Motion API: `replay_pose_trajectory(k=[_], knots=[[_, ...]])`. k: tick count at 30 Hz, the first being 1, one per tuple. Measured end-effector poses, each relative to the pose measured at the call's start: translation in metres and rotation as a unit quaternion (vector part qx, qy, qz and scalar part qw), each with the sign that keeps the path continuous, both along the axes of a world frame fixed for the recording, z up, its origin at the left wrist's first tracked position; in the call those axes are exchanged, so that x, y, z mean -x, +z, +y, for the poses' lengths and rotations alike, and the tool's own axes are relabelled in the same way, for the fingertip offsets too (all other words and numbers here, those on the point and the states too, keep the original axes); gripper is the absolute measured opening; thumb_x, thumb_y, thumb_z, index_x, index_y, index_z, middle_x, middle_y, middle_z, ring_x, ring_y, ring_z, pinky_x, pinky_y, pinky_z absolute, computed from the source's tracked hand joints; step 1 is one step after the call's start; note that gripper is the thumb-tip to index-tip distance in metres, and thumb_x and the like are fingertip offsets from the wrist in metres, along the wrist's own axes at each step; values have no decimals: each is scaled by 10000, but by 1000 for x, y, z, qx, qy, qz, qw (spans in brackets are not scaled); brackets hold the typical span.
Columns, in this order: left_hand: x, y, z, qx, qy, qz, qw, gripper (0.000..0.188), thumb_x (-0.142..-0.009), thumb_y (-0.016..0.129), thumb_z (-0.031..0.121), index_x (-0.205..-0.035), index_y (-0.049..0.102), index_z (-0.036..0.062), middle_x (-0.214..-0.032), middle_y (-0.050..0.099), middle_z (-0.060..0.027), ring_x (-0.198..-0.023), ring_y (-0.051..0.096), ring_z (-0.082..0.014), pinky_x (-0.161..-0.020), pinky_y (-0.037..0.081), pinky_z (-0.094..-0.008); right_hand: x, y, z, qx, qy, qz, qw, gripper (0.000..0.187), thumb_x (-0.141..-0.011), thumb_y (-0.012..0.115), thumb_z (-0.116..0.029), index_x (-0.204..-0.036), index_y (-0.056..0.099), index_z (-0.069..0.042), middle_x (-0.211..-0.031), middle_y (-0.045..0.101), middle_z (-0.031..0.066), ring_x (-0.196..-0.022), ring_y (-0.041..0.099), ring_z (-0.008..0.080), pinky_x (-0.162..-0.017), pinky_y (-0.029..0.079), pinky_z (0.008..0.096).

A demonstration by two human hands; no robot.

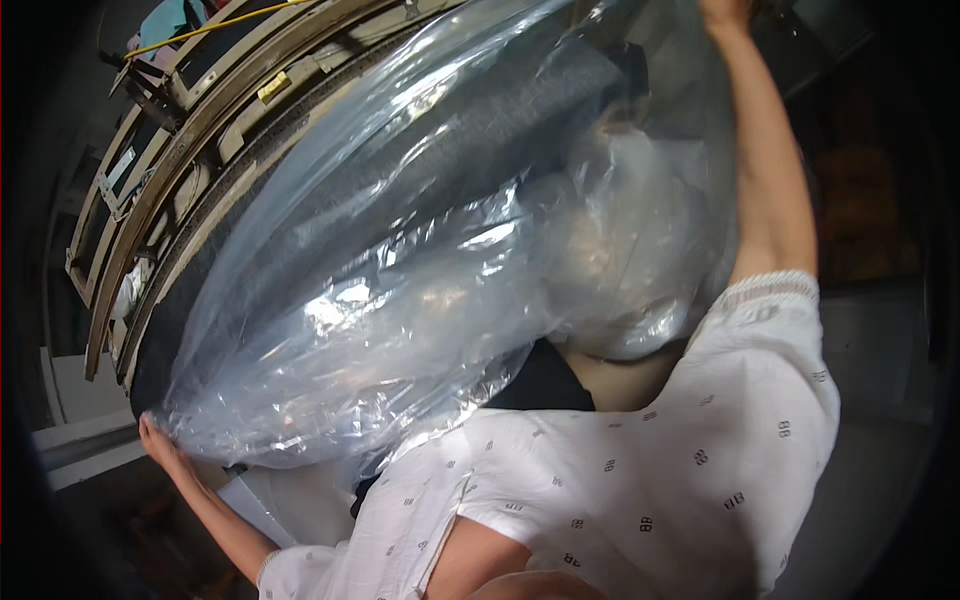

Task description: Wrapping a large grey component in clear plastic packaging for protection.

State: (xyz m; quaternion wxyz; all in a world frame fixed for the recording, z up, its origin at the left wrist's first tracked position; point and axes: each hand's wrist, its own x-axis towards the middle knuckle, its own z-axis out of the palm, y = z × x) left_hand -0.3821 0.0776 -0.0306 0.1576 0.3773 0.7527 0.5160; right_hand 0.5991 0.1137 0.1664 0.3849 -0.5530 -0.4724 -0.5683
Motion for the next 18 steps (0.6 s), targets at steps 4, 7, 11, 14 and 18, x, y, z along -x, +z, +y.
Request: replay_pose_trajectory(k=[4, 7, 11, 14, 18], knots=[[-7, -6, -49, -15, -10, -31, 999, 323, -905, 532, 193, -1163, 525, -3, -1050, 585, -55, -921, 541, -143, -819, 437, -272, 34, -73, 17, 399, 142, 123, 898, 308, -789, 601, -214, -1062, 579, -71, -1111, 581, 162, -1038, 546, 337, -857, 452, 411], [90, 1, -103, 31, 49, 43, 997, 293, -910, 531, 199, -1119, 539, -6, -1016, 583, -48, -888, 537, -138, -809, 438, -270, -11, -143, 32, 589, 229, 129, 764, 497, -816, 626, -352, -1194, 514, -49, -1283, 474, 146, -1222, 408, 310, -1000, 349, 364], [101, 6, -64, 47, -35, 122, 991, 230, -917, 524, 199, -1033, 554, 3, -955, 590, -46, -837, 524, -128, -769, 439, -268, 36, -88, 27, 688, 46, 171, 703, 464, -832, 595, -372, -1174, 531, -64, -1237, 512, 129, -1151, 474, 286, -943, 391, 348], [112, -8, -25, 58, -51, 175, 981, 260, -907, 522, 213, -1035, 568, -9, -965, 597, -62, -871, 541, -150, -801, 430, -276, 30, -101, 40, 610, 79, 181, 768, 389, -844, 591, -343, -1103, 565, -54, -1117, 564, 144, -1029, 540, 285, -872, 422, 350], [172, 16, -15, 113, -15, 283, 952, 274, -905, 518, 215, -1030, 567, -24, -967, 607, -85, -867, 545, -167, -808, 426, -292, 44, -126, 60, 530, 140, 152, 822, 355, -878, 510, -390, -1002, 617, -76, -932, 631, 129, -854, 592, 310, -766, 463, 377]])
